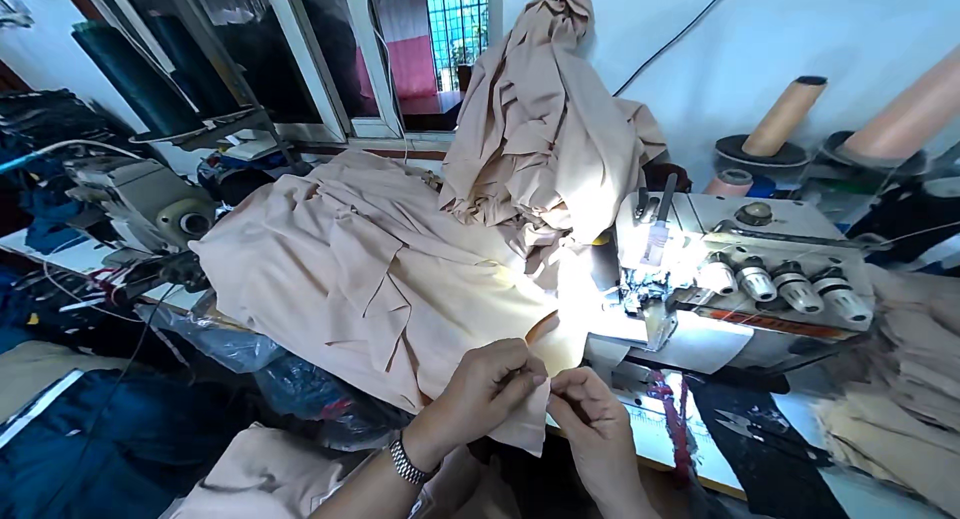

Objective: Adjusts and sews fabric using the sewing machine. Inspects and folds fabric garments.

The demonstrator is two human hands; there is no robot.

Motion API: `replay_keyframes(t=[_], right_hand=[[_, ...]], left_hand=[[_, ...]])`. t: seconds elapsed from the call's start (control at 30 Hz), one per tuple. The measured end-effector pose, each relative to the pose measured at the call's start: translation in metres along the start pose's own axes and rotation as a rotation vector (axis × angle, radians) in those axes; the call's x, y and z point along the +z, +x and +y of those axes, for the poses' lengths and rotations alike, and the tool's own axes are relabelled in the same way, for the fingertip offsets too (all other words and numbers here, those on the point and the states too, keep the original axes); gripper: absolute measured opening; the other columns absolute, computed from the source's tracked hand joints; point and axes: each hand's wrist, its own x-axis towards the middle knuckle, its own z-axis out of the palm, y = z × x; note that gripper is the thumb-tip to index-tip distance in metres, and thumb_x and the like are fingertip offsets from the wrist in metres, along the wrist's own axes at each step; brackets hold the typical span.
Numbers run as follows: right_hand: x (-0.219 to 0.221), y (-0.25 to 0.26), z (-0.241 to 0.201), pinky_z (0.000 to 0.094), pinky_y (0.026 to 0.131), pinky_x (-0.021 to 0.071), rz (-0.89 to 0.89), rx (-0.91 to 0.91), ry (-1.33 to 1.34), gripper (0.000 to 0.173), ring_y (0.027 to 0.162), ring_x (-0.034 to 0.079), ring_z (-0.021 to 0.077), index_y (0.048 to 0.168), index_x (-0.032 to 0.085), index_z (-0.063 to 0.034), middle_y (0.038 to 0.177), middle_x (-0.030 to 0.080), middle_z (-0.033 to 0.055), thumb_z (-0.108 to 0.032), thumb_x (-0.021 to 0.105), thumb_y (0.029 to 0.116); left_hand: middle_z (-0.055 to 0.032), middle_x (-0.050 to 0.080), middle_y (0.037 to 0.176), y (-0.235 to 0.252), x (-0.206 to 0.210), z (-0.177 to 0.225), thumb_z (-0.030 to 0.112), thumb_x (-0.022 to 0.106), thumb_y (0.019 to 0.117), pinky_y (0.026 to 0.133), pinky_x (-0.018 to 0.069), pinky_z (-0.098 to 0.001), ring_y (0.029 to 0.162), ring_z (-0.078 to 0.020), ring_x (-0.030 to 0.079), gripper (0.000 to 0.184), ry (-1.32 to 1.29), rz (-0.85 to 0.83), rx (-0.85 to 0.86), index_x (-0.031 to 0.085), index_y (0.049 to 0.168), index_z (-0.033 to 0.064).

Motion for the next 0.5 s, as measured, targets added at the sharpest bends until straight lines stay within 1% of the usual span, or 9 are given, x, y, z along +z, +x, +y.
replay_keyframes(t=[0.03,0.1,0.17,0.2,0.23,0.3,0.33,0.43,0.5], right_hand=[[0.000,0.002,0.004,0.0193,0.072,0.0579,-0.006,-0.028,0.030,0.013,0.079,0.068,0.0048,0.099,0.068,-0.0033,0.087,0.072,0.0001,0.004,0.063,0.0883],[-0.002,0.004,0.011,0.0210,0.078,0.0589,-0.041,-0.070,0.065,0.013,0.084,0.069,0.0063,0.100,0.072,-0.0031,0.093,0.073,0.0019,0.002,0.065,0.0905],[-0.004,0.003,0.018,0.0198,0.081,0.0576,-0.089,-0.078,0.041,0.013,0.087,0.068,0.0024,0.100,0.074,-0.0068,0.095,0.073,-0.0025,-0.011,0.062,0.0993],[-0.005,0.000,0.022,0.0193,0.082,0.0563,-0.110,-0.074,0.018,0.022,0.088,0.067,0.0006,0.100,0.075,-0.0080,0.095,0.073,-0.0043,-0.018,0.057,0.1042],[-0.006,-0.003,0.026,0.0194,0.084,0.0562,-0.123,-0.065,-0.003,0.029,0.091,0.067,0.0000,0.100,0.076,-0.0083,0.096,0.074,-0.0048,-0.023,0.052,0.1067],[-0.008,-0.010,0.035,0.0180,0.087,0.0555,-0.130,-0.046,-0.030,0.032,0.094,0.067,-0.0021,0.097,0.076,-0.0079,0.098,0.075,-0.0056,-0.026,0.052,0.1064],[-0.008,-0.012,0.038,0.0189,0.087,0.0558,-0.133,-0.033,-0.031,0.031,0.094,0.068,-0.0008,0.096,0.076,-0.0063,0.098,0.075,-0.0038,-0.025,0.053,0.1057],[-0.010,-0.014,0.046,0.0274,0.086,0.0615,-0.146,0.022,-0.012,0.027,0.092,0.072,0.0094,0.096,0.077,-0.0031,0.100,0.075,0.0035,-0.022,0.059,0.1029],[-0.010,-0.012,0.046,0.0281,0.082,0.0624,-0.113,0.057,-0.036,0.022,0.087,0.073,0.0120,0.091,0.077,-0.0029,0.096,0.075,0.0054,-0.018,0.064,0.0989]], left_hand=[[-0.0024,0.064,0.087,0.003,-0.002,0.000,0.014,0.059,0.1018,0.074,0.0540,-0.0217,0.080,-0.0060,0.062,0.017,0.018,-0.011,-0.003,0.071,0.097,0.0022],[-0.0013,0.062,0.086,0.010,-0.007,0.000,0.012,0.058,0.1013,0.070,0.0532,-0.0206,0.077,-0.0054,0.060,0.015,0.007,-0.010,-0.015,0.069,0.096,0.0029],[-0.0013,0.061,0.085,0.018,-0.015,0.001,0.011,0.057,0.1011,0.066,0.0512,-0.0196,0.074,-0.0052,0.058,0.014,-0.026,0.028,-0.021,0.067,0.096,0.0025],[-0.0012,0.060,0.085,0.021,-0.019,0.001,0.010,0.057,0.1012,0.064,0.0502,-0.0188,0.072,-0.0049,0.057,0.013,-0.035,0.057,-0.018,0.065,0.096,0.0026],[-0.0010,0.060,0.084,0.024,-0.022,0.002,0.010,0.057,0.1015,0.062,0.0494,-0.0183,0.071,-0.0048,0.057,0.012,-0.039,0.085,-0.017,0.065,0.096,0.0028],[-0.0002,0.060,0.082,0.029,-0.028,0.002,0.008,0.056,0.1008,0.059,0.0472,-0.0173,0.067,-0.0042,0.055,0.010,-0.054,0.125,-0.021,0.064,0.097,0.0032],[0.0001,0.060,0.081,0.031,-0.031,0.003,0.007,0.056,0.1006,0.057,0.0461,-0.0169,0.065,-0.0042,0.054,0.009,-0.064,0.138,-0.030,0.064,0.098,0.0037],[-0.0006,0.061,0.081,0.033,-0.035,0.004,0.007,0.056,0.1012,0.053,0.0450,-0.0174,0.063,-0.0057,0.054,0.009,-0.071,0.148,-0.053,0.064,0.098,0.0050],[-0.0010,0.061,0.083,0.035,-0.037,0.004,0.007,0.055,0.1016,0.054,0.0462,-0.0175,0.065,-0.0063,0.056,0.009,-0.057,0.152,-0.058,0.064,0.099,0.0054]])
